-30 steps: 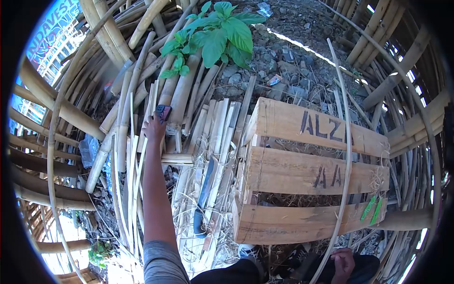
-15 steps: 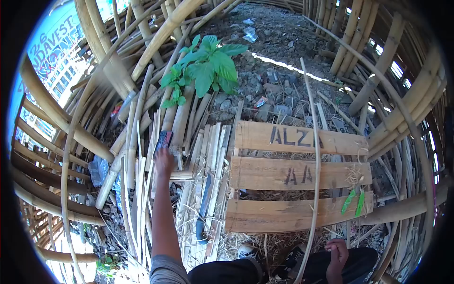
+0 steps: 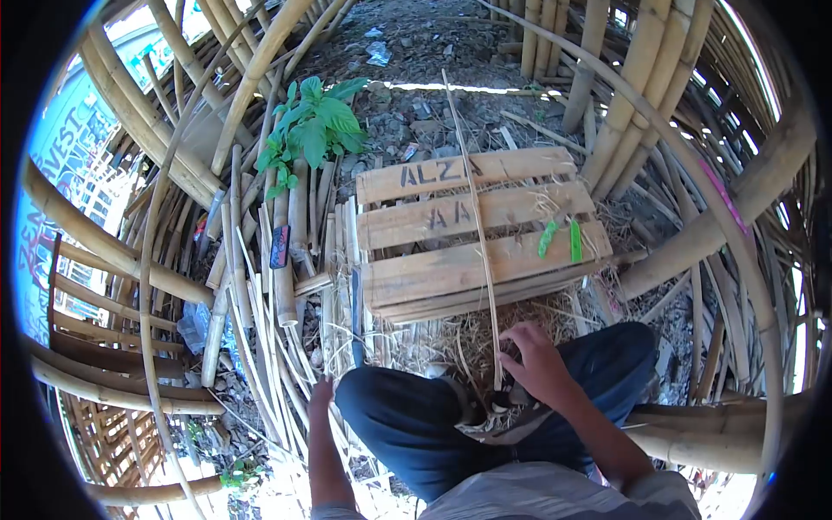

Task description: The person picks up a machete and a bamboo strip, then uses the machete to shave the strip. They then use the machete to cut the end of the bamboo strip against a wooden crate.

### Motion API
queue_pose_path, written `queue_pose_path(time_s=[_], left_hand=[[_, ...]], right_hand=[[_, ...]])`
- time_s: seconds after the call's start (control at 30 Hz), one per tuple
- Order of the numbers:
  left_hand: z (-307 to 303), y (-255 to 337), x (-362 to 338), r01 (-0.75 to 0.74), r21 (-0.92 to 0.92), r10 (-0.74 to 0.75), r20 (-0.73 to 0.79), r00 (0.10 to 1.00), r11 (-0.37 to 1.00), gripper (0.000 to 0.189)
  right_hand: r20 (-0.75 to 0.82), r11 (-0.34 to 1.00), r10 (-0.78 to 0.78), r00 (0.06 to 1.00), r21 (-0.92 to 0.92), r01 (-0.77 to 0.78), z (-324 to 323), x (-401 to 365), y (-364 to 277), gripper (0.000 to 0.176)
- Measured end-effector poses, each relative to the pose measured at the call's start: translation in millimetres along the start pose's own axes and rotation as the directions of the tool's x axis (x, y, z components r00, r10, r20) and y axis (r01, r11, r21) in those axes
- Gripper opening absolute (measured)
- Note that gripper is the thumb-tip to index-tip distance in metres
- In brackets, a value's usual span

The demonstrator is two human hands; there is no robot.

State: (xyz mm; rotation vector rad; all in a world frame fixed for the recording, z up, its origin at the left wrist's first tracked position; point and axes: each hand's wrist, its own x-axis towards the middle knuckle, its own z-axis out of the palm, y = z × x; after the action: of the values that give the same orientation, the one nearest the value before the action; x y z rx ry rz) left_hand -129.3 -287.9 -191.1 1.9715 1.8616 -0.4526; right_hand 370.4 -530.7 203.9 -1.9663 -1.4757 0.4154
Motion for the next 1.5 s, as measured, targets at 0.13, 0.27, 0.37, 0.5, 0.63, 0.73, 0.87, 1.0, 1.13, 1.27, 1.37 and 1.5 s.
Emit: queue_pose_path(time_s=[0.13,0.27,0.37,0.5,0.63,0.73,0.87,1.0,1.13,1.27,1.37,1.5], left_hand=[[-23,13,-123,0.269,-0.711,-0.092,0.278,0.956,0.65,0.04],[-72,34,-221,-0.023,-0.997,-0.218,-0.039,0.975,0.073,0.034],[-128,74,-274,-0.445,-0.892,-0.575,-0.407,0.71,0.082,0.023],[-206,152,-331,-0.677,-0.637,-0.326,-0.77,0.548,0.368,0.017],[-252,247,-366,-0.946,0.107,0.788,-0.586,0.189,0.306,0.029],[-240,278,-345,-0.982,0.191,0.971,-0.235,-0.039,0.007,0.036],[-204,311,-290,-0.968,-0.212,0.897,-0.391,0.207,0.132,0.028],[-195,332,-277,-0.286,-0.957,0.556,-0.267,0.787,-0.055,0.02],[-188,338,-280,-0.074,-0.893,0.379,-0.262,0.887,-0.444,0.044],[-214,326,-293,0.303,-0.522,0.481,-0.244,0.842,-0.797,0.064],[-257,266,-306,-0.25,-0.525,0.117,-0.569,0.814,-0.814,0.058],[-248,163,-245,-0.666,-0.683,-0.233,-0.625,0.745,-0.299,0.04]], right_hand=[[0.142,0.989,0.032,0.989,-0.147,-0.011,7,-16,24,0.033],[0.321,0.992,0.103,0.941,-0.1,-0.074,-1,-16,42,0.032],[0.334,0.993,0.075,0.94,-0.111,-0.04,-6,-20,57,0.03],[0.432,0.96,0.104,0.896,-0.279,0.023,-39,-7,60,0.032],[0.544,0.898,0.253,0.8,-0.439,0.014,-74,36,78,0.037],[0.525,0.82,0.235,0.818,-0.559,0.123,-92,58,88,0.038],[0.309,0.969,0.187,0.932,-0.217,-0.123,-90,61,78,0.034],[0.14,0.903,0.133,0.981,0.391,-0.178,-61,29,67,0.027],[0.047,0.808,0.032,0.998,0.586,-0.054,2,7,-27,0.025],[-0.028,0.87,-0.28,0.96,0.414,0.266,112,34,-53,0.038],[0.273,0.784,-0.03,0.962,0.604,-0.147,195,49,1,0.055],[0.586,0.879,0.009,0.81,0.382,-0.286,240,19,62,0.054]])
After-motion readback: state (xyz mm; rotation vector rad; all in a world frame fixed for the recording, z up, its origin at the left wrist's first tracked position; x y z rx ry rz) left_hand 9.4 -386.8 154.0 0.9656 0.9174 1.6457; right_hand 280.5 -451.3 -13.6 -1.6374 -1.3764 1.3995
